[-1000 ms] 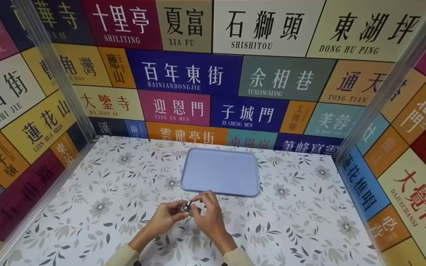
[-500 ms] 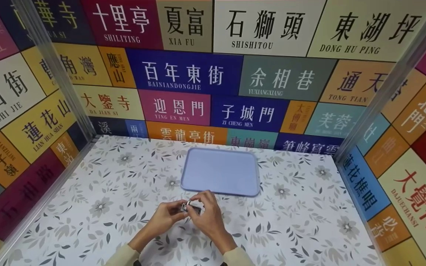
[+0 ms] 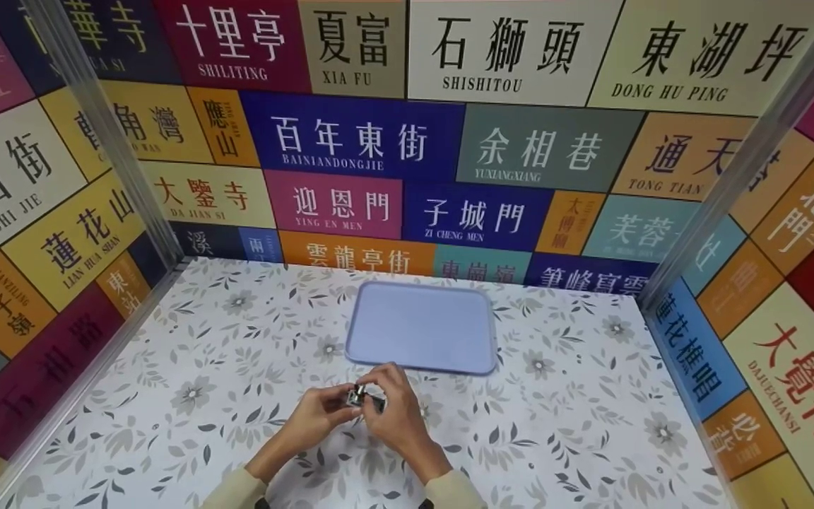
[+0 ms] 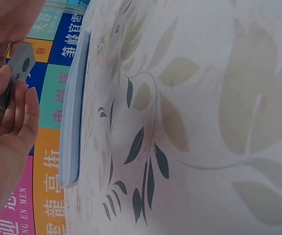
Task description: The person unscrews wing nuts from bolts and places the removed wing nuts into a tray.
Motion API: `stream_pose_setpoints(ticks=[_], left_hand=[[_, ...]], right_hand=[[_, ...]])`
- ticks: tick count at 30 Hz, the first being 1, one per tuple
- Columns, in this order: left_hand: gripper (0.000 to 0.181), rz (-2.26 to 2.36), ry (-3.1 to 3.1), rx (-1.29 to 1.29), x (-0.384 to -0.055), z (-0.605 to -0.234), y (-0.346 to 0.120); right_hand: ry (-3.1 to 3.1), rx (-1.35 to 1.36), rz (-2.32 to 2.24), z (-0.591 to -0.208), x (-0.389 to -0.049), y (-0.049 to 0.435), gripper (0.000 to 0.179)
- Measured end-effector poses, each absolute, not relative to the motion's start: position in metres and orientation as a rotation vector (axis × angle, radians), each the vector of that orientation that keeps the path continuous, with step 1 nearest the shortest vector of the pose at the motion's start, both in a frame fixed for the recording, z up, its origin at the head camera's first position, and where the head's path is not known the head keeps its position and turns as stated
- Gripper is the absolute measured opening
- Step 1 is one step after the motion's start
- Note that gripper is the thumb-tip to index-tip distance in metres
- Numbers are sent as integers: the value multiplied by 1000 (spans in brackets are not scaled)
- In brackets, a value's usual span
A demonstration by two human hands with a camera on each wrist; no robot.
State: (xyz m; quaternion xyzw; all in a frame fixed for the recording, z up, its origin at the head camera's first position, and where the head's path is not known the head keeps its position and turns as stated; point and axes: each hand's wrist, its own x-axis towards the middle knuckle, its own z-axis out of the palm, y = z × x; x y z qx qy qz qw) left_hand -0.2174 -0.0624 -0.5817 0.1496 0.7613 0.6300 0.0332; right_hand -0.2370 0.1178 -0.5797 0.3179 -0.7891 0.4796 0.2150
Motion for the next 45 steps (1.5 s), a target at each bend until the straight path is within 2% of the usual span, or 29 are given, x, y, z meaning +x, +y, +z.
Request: stream_pose_setpoints(ticks=[3,8,15,24,34,45], left_hand=[[40,1922,2350,459,-217,-582,-62],[34,1921,2365,483,-216,-583,-61],[32,1928,2379,520,-218,-584,-61],[31,1905,2399,462,-219,-583,-61],[31,1943,2398,513,-207,-555,-60],[34,1919,2419,478,-219,-584,-60]], right_hand=[[-2189,877,1328,-581,-238,118,35],[-2173,864,1320,-579,-238,117,32],[-2105,815,1370,-544,-219,106,27],[-2125,739,1367,-543,-216,107,25],[-2189,702,1380,-575,-232,114,24],[-2215,815,1356,-579,-236,119,29]])
